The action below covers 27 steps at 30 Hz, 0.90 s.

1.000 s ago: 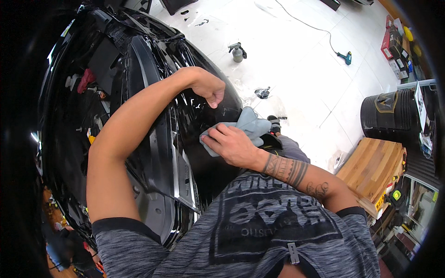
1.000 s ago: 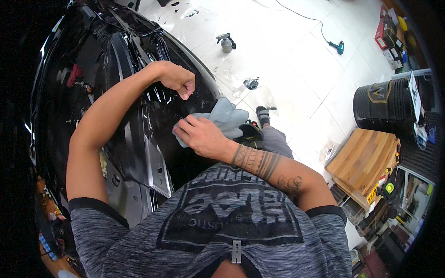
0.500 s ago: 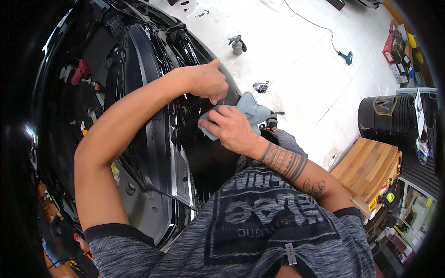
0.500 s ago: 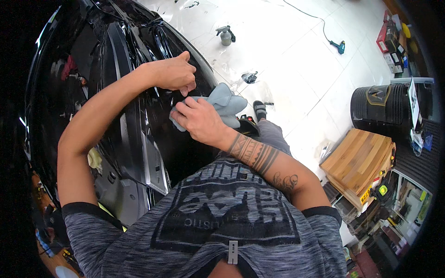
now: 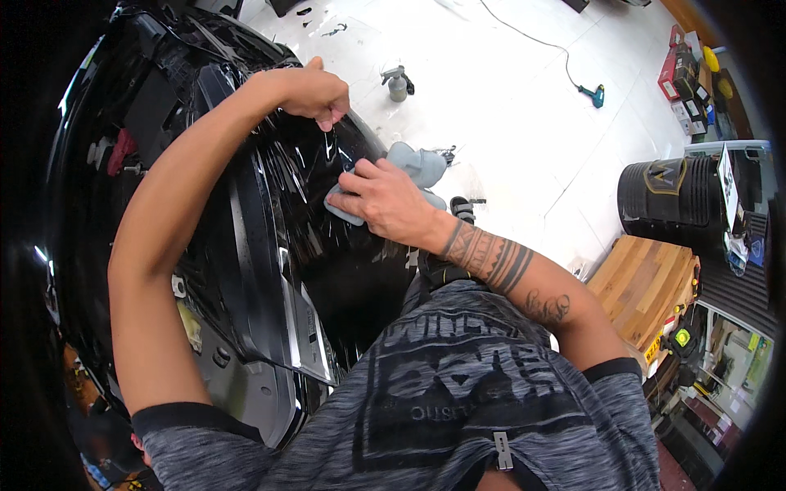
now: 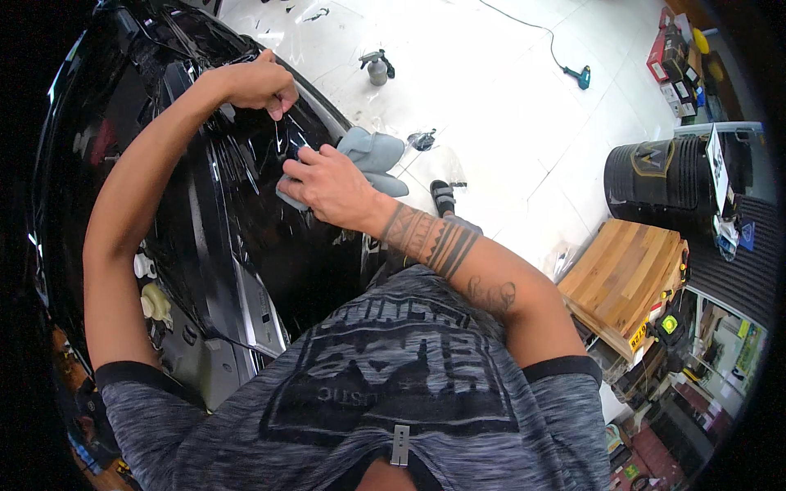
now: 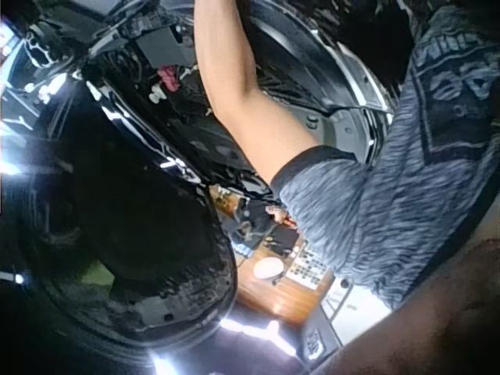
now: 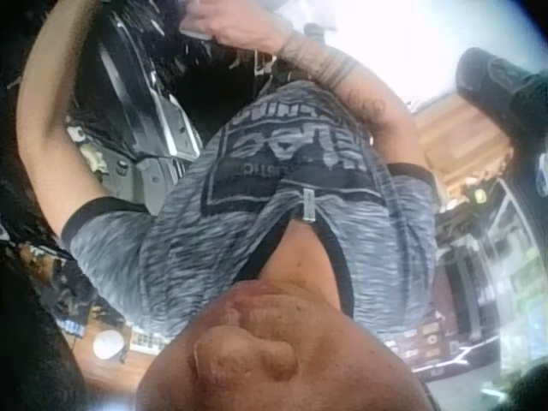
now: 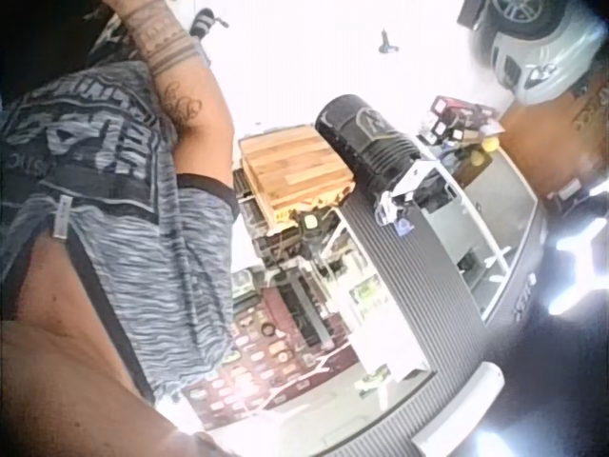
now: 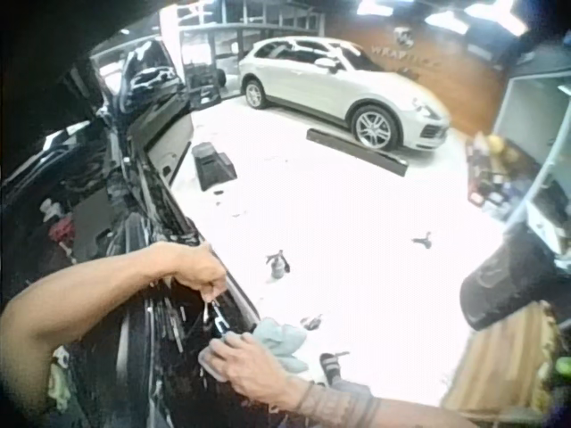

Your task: The person applies a transparent protective film to the front bumper of a black car. They use a gray cloth to smooth the film and remove air bubbles, working methodically across the surface.

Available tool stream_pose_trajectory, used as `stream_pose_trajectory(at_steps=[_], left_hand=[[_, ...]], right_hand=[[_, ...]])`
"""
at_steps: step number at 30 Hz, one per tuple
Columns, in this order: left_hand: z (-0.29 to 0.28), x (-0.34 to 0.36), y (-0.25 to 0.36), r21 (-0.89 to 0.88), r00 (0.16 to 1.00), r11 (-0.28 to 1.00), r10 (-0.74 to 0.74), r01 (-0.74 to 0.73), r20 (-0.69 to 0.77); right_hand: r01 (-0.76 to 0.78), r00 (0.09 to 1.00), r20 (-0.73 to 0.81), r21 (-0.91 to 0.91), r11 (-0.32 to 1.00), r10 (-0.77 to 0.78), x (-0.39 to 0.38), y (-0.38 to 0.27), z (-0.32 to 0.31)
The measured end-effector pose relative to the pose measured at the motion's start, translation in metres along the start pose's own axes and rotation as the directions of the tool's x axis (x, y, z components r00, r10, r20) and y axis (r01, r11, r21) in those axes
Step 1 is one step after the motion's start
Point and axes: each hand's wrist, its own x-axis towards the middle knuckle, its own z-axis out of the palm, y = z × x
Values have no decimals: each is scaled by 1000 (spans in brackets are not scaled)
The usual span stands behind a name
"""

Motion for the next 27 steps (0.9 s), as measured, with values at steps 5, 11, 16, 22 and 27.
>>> stream_pose_trajectory(at_steps=[5,11,16,22,27], left_hand=[[-1,6,5,-69,994,992,-105,107,34],[-9,13,-28,84,960,962,-268,261,80],[-20,-9,-89,97,932,927,-364,361,6],[-38,6,-131,-49,903,914,-387,402,183],[-16,-23,-170,126,734,725,-652,677,-188]], right_hand=[[42,999,-17,22,999,-41,7,14,1],[77,997,0,60,995,-77,18,29,-1],[47,998,-39,99,994,-43,19,31,-1],[2,998,-63,141,990,7,15,30,3],[-36,995,-88,167,985,52,14,27,5]])
